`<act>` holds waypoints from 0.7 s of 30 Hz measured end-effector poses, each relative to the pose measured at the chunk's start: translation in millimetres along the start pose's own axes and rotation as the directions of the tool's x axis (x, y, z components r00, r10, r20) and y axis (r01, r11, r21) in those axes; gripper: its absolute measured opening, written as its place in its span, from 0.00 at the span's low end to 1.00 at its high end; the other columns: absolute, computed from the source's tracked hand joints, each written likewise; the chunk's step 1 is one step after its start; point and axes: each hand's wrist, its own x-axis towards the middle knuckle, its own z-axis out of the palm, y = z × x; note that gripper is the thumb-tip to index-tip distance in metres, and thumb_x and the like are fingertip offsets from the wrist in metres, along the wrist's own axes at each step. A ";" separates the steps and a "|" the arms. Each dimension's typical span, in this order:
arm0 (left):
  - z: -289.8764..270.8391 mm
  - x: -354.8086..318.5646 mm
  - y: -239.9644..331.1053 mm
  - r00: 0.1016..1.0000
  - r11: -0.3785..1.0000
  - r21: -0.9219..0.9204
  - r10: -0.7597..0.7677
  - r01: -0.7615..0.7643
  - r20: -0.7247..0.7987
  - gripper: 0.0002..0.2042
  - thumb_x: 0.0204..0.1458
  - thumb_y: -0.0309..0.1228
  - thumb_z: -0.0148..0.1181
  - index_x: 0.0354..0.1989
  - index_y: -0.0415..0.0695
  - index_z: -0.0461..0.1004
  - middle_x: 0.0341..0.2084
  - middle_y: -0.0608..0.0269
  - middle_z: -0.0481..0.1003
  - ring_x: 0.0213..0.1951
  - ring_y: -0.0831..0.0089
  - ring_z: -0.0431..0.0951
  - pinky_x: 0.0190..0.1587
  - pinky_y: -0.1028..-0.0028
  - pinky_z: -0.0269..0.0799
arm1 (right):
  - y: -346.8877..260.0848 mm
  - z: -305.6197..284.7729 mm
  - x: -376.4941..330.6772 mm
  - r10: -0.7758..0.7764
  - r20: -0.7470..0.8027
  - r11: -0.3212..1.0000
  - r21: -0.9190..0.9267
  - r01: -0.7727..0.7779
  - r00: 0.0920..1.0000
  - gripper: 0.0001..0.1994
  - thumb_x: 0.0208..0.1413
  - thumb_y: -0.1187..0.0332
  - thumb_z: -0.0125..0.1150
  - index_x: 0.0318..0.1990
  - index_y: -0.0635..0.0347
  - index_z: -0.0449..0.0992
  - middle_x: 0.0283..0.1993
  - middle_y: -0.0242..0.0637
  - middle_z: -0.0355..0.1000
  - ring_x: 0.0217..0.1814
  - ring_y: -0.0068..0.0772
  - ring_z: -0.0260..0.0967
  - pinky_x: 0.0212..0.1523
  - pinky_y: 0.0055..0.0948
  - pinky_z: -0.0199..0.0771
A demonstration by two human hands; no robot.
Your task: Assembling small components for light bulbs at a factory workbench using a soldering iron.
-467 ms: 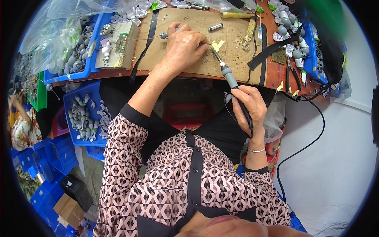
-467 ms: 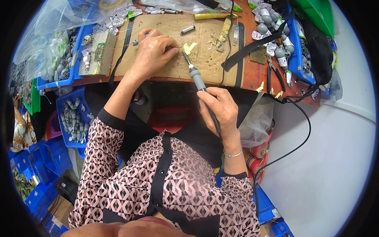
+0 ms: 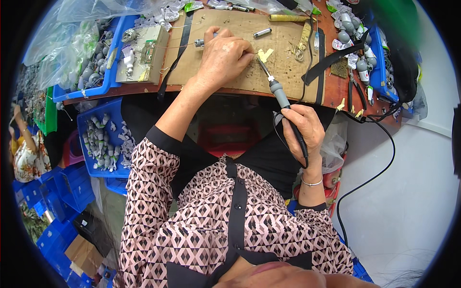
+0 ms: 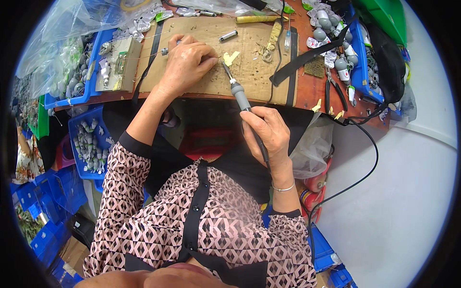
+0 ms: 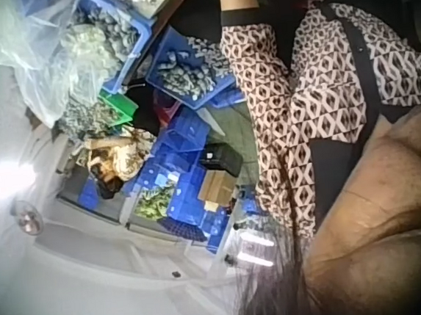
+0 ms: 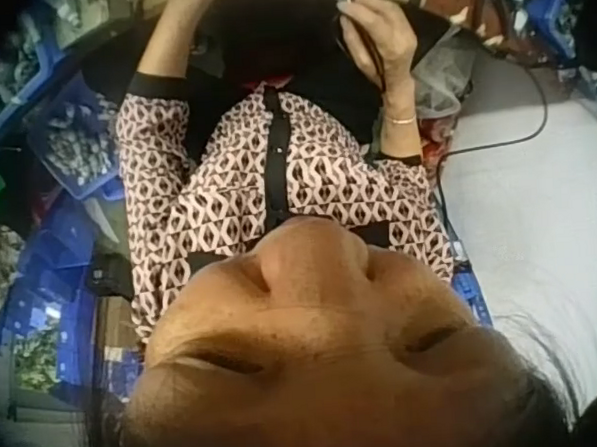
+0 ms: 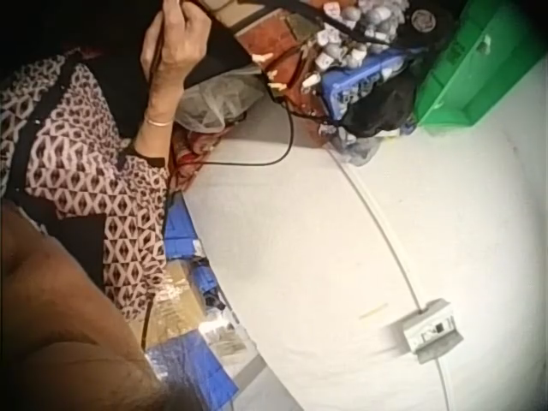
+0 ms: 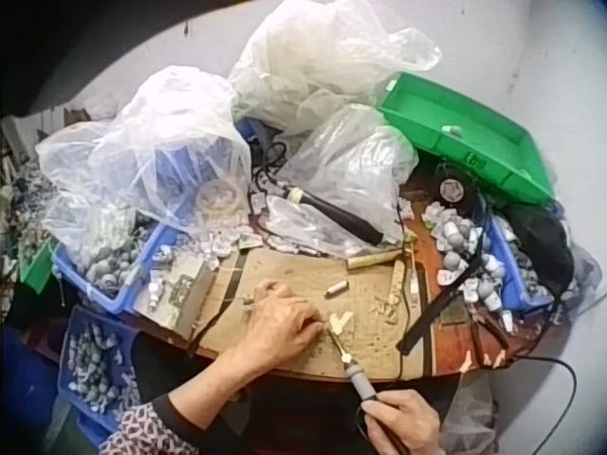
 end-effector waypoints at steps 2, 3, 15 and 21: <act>0.3 0.1 0.1 1.000 1.000 0.000 0.000 0.000 0.001 0.05 0.50 0.34 0.67 0.29 0.49 0.84 0.24 0.68 0.80 0.39 0.67 0.76 0.62 0.56 0.54 | 0.2 0.3 -0.1 0.005 -0.005 1.000 0.002 -0.005 1.000 0.16 0.47 0.84 0.67 0.45 0.60 0.79 0.40 0.43 0.76 0.39 0.42 0.76 0.40 0.33 0.76; -0.2 0.0 0.1 1.000 1.000 -0.002 -0.004 0.004 0.003 0.05 0.51 0.35 0.67 0.29 0.49 0.84 0.24 0.68 0.80 0.39 0.67 0.76 0.62 0.56 0.54 | 0.1 0.4 0.2 0.004 -0.005 1.000 0.003 -0.004 1.000 0.16 0.47 0.84 0.67 0.45 0.60 0.79 0.40 0.43 0.76 0.39 0.42 0.76 0.40 0.33 0.76; -1.1 0.1 0.5 1.000 1.000 0.001 -0.014 0.014 0.025 0.05 0.51 0.35 0.67 0.30 0.48 0.84 0.24 0.67 0.80 0.40 0.67 0.76 0.63 0.56 0.53 | 0.6 -0.4 0.7 0.009 -0.004 1.000 -0.006 -0.009 1.000 0.16 0.47 0.83 0.67 0.45 0.60 0.79 0.40 0.44 0.75 0.39 0.43 0.76 0.41 0.33 0.76; -0.7 0.3 0.7 1.000 1.000 -0.002 -0.011 0.012 0.015 0.05 0.51 0.35 0.66 0.29 0.48 0.83 0.24 0.67 0.80 0.40 0.67 0.76 0.63 0.56 0.53 | 0.8 2.0 0.5 0.014 -0.014 1.000 0.003 -0.014 1.000 0.16 0.48 0.83 0.66 0.46 0.60 0.78 0.41 0.44 0.76 0.40 0.43 0.76 0.42 0.34 0.76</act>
